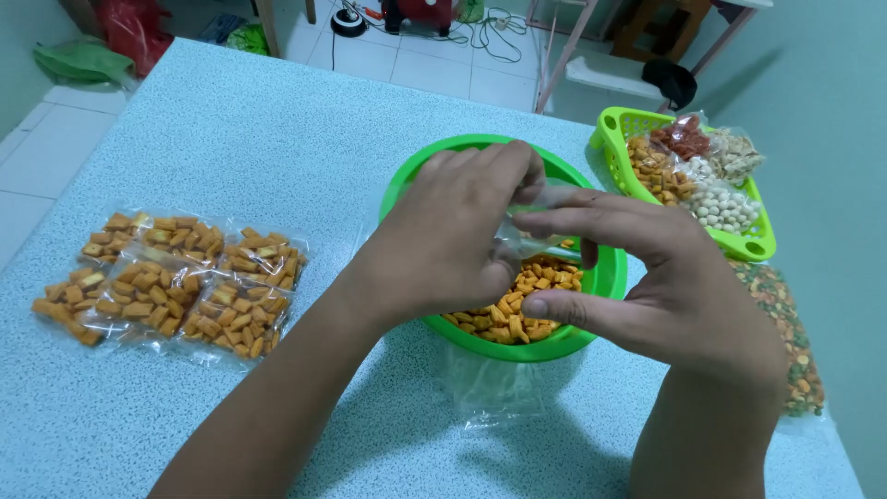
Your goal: Scooping snacks from a large bowl into small individual plastic bags using a metal scoop and hands.
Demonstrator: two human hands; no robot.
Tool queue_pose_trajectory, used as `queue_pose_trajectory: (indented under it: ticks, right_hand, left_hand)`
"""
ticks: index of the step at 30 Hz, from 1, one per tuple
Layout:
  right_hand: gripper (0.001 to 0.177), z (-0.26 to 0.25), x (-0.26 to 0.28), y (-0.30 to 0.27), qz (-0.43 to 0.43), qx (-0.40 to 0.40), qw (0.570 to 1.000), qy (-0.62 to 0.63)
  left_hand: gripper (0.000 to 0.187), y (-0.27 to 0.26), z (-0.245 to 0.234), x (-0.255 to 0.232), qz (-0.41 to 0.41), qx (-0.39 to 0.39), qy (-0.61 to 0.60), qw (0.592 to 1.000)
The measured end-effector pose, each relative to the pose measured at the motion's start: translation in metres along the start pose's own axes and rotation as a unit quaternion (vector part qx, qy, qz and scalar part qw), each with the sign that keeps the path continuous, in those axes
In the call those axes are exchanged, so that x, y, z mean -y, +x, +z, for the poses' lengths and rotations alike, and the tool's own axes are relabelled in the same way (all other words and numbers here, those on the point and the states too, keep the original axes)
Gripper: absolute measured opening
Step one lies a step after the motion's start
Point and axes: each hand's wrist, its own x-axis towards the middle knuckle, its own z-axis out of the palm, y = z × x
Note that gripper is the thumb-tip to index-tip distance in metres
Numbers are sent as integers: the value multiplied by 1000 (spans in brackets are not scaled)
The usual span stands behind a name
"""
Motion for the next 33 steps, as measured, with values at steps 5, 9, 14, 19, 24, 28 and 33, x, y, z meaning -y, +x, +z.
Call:
queue_pose_trajectory:
  ticks: [5, 9, 14, 19, 24, 28, 33]
  right_hand:
    - [52, -4, 9, -2, 4, 4, 1000, -5]
    - [53, -9, 9, -4, 7, 12, 1000, -1]
    - [38, -18, 10, -11, 29, 12, 999, 7]
    - [44, -24, 8, -14, 22, -35, 999, -19]
    - [38, -22, -15, -9, 72, -43, 994, -65]
    - [49, -7, -35, 5, 233, 33, 968, -92]
    - [65, 21, -79, 17, 365, 134, 911, -137]
  left_hand:
    - [50, -2, -10, 0, -4, 22, 0, 1000]
    - [41, -3, -12, 3, -29, 77, -8, 997]
    - [38, -3, -24, -6, -97, 124, -31, 987]
    - [40, -4, -35, -7, -153, 139, -16, 978]
    - [42, -7, -54, -3, -264, 186, 25, 946]
    - [44, -8, -62, 0, -301, 219, 44, 927]
    - [40, -9, -62, -1, -321, 261, 46, 909]
